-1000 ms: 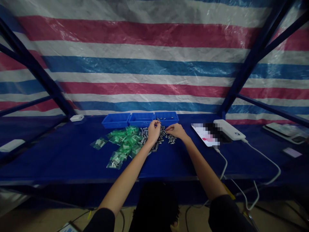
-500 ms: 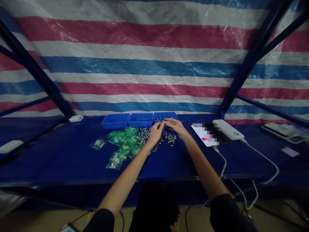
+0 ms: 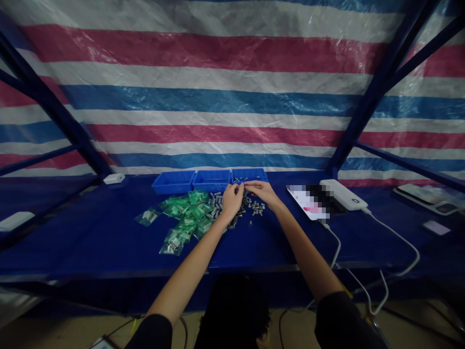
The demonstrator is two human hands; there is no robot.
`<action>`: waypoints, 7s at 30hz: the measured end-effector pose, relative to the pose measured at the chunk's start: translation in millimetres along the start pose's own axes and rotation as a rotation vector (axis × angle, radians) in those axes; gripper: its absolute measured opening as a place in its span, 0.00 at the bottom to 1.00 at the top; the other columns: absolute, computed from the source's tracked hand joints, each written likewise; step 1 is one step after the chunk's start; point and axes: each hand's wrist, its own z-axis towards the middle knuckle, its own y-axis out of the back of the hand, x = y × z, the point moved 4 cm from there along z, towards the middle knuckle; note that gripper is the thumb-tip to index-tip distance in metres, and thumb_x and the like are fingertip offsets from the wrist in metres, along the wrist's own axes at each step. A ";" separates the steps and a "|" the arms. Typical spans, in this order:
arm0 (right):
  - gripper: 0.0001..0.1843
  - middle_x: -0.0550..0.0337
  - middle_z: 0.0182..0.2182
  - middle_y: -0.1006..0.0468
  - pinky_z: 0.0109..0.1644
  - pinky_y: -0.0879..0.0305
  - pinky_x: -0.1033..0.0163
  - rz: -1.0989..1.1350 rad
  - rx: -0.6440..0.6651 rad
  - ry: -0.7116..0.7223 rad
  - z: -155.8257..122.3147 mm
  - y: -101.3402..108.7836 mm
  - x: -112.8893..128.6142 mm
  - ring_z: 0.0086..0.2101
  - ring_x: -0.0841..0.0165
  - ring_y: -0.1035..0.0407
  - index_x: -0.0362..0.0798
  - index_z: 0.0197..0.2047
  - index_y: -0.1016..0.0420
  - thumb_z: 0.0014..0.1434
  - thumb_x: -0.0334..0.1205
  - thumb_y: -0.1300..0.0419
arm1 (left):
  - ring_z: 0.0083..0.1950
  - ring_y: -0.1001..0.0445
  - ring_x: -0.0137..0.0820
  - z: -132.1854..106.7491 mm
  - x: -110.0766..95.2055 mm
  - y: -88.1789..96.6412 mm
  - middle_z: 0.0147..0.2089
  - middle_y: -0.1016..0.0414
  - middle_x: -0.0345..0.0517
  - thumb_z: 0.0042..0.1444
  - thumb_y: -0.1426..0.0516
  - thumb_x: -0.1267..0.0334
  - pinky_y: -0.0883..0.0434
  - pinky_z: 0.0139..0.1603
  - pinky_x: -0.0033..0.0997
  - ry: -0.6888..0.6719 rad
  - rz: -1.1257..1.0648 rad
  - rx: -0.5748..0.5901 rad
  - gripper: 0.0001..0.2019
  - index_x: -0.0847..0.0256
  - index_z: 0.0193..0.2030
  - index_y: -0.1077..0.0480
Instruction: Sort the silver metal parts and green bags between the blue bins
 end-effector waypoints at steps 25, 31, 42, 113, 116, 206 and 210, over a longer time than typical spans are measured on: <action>0.23 0.55 0.45 0.23 0.35 0.28 0.65 -0.024 -0.148 0.150 13.6 30.9 -2.1 0.41 0.65 0.27 0.50 0.51 0.29 0.51 0.46 0.40 | 0.33 0.33 0.29 2.9 4.9 0.0 0.29 0.31 0.41 0.56 0.51 0.63 0.38 0.37 0.28 0.070 -0.072 -0.019 0.10 0.60 0.28 0.33; 0.08 0.59 0.26 0.20 0.32 0.33 0.66 -0.719 -0.203 0.040 0.3 43.0 -3.8 0.25 0.68 0.26 0.50 0.30 0.21 0.49 0.43 0.39 | 0.28 0.35 0.26 -6.1 -12.0 -10.1 0.26 0.33 0.37 0.54 0.47 0.58 0.38 0.32 0.26 -0.146 -0.115 0.206 0.08 0.59 0.33 0.32; 0.07 0.57 0.22 0.21 0.20 0.34 0.71 -0.623 0.003 -0.309 0.1 45.7 -26.1 0.20 0.69 0.27 0.44 0.27 0.25 0.48 0.40 0.38 | 0.44 0.32 0.35 -26.5 -20.4 -24.1 0.39 0.31 0.43 0.51 0.42 0.54 0.40 0.45 0.33 -0.509 0.348 0.634 0.12 0.56 0.39 0.31; 0.16 0.54 0.30 0.19 0.36 0.28 0.62 -0.295 -0.170 0.221 9.0 20.0 -4.8 0.33 0.63 0.25 0.44 0.33 0.21 0.48 0.48 0.38 | 0.36 0.29 0.30 0.4 4.4 -1.9 0.33 0.26 0.43 0.58 0.53 0.61 0.35 0.39 0.28 0.025 0.009 0.034 0.12 0.60 0.35 0.29; 0.15 0.54 0.27 0.20 0.33 0.28 0.63 -0.311 -0.221 0.155 10.7 26.4 -10.9 0.31 0.63 0.25 0.44 0.33 0.21 0.47 0.47 0.38 | 0.36 0.29 0.30 0.2 5.1 -1.1 0.32 0.26 0.42 0.57 0.52 0.61 0.35 0.40 0.28 0.033 0.013 0.030 0.11 0.60 0.35 0.29; 0.08 0.59 0.31 0.20 0.38 0.33 0.67 -0.702 0.232 0.414 0.1 1.7 -7.9 0.32 0.69 0.26 0.47 0.34 0.22 0.48 0.32 0.40 | 0.34 0.29 0.29 -0.5 9.0 -4.4 0.32 0.27 0.41 0.54 0.50 0.66 0.35 0.38 0.27 0.049 0.010 0.046 0.08 0.59 0.35 0.30; 0.09 0.59 0.35 0.21 0.44 0.34 0.63 -0.792 0.184 0.407 0.5 6.2 -9.5 0.37 0.66 0.27 0.50 0.35 0.22 0.47 0.37 0.37 | 0.35 0.29 0.30 -0.6 8.8 -4.3 0.31 0.27 0.41 0.54 0.50 0.65 0.35 0.38 0.28 0.055 0.011 0.041 0.08 0.59 0.35 0.30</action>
